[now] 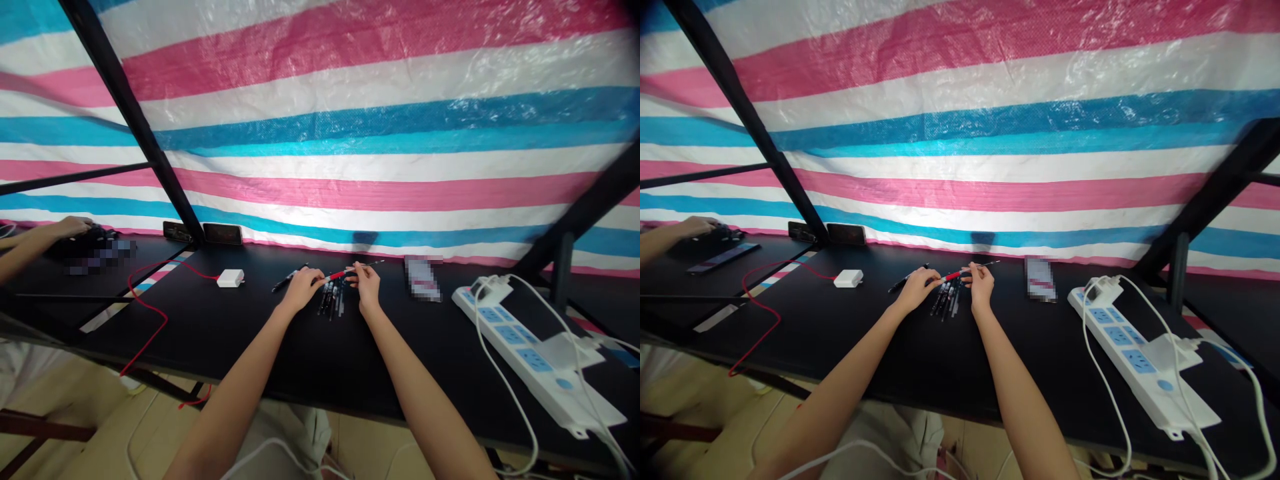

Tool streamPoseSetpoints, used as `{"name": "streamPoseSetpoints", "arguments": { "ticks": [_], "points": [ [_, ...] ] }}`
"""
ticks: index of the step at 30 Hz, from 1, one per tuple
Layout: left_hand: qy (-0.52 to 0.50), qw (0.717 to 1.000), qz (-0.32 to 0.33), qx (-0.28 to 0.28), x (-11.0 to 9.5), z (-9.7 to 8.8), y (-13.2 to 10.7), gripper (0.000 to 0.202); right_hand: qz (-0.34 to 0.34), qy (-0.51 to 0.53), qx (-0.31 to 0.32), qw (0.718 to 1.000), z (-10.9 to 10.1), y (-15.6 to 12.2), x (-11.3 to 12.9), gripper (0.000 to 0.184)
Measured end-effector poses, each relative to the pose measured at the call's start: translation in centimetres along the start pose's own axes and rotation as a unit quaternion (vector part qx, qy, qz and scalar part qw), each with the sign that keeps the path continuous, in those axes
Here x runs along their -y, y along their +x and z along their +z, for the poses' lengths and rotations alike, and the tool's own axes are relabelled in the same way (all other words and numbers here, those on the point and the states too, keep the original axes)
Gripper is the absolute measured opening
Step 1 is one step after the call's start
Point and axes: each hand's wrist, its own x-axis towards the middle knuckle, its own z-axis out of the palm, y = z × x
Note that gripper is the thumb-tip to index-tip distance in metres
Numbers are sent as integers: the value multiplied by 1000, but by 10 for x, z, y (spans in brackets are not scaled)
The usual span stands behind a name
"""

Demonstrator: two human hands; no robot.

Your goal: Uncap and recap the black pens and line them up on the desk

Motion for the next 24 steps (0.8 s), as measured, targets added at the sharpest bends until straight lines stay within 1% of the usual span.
{"name": "streamPoseSetpoints", "arguments": {
  "ticks": [5, 10, 13, 18, 24],
  "points": [
    [-8, 1000, 3, -2, -1, -1, 0, 18, -11, -22, 11, 1000, -2, 2, -2, 29],
    [-20, 1000, 3, -12, 0, -1, 0, 18, 2, -12, 23, 1000, -2, 3, -1, 28],
    [-24, 1000, -1, -12, 1, 0, 0, 18, 4, -15, 22, 1000, -1, 2, -1, 28],
    [-25, 1000, -4, -15, 0, 0, 0, 18, -14, -41, 22, 999, -1, 2, -2, 28],
    [-32, 999, 0, -9, -1, 0, 0, 19, 4, -24, 6, 1000, -2, 2, -1, 30]
  ]
}}
